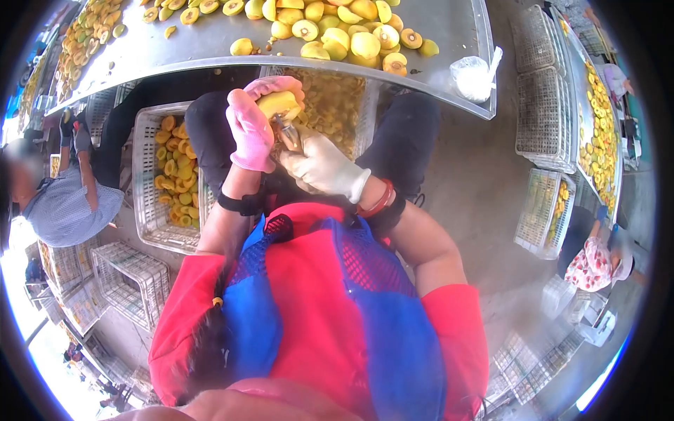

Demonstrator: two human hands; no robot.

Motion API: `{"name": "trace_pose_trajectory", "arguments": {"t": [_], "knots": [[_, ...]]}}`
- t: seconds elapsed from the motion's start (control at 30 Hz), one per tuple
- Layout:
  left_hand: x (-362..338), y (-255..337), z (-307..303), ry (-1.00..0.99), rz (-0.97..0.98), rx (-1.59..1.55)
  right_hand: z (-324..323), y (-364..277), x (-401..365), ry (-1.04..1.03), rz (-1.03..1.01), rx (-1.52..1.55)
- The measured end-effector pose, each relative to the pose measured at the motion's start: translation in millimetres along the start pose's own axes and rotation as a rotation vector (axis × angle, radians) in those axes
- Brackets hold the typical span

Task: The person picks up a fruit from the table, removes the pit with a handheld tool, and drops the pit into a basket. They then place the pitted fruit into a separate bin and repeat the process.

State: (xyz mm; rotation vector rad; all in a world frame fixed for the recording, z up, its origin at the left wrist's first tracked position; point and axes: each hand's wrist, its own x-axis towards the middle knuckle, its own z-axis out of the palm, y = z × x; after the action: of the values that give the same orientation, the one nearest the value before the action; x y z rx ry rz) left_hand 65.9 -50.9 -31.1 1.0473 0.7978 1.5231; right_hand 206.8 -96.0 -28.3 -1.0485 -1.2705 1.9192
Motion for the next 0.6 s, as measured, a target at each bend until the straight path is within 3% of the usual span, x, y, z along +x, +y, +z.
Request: {"name": "trace_pose_trajectory", "arguments": {"t": [0.07, 0.2, 0.3, 0.37, 0.47, 0.5, 0.6], "knots": [[2.7, -4.2, -5.1, -0.052, 0.037, -0.024, -1.4, 0.2, 2.5, 0.006, -0.077, -0.076], [2.3, 2.9, 11.4, 0.19, -0.13, 0.073, -0.6, 10.8, 10.5, 0.203, -0.352, -0.488], [-0.6, 0.0, 8.9, 0.26, -0.137, 0.081, 5.5, 9.0, 7.6, 0.057, -0.18, -0.198], [1.9, -2.5, 3.4, 0.21, -0.208, 0.075, -2.6, -5.9, 2.9, -0.045, 0.274, 0.056], [4.6, 2.4, 7.4, 0.229, -0.179, 0.14, -10.4, -8.0, 6.5, -0.076, 0.052, -0.14], [3.6, 0.6, 9.3, 0.242, -0.154, 0.147, -11.6, 12.4, 15.8, -0.011, -0.302, -0.437], [1.8, -5.6, 4.0, 0.207, -0.07, 0.158, -9.8, 30.8, 25.5, -0.024, -0.359, -0.367]]}}
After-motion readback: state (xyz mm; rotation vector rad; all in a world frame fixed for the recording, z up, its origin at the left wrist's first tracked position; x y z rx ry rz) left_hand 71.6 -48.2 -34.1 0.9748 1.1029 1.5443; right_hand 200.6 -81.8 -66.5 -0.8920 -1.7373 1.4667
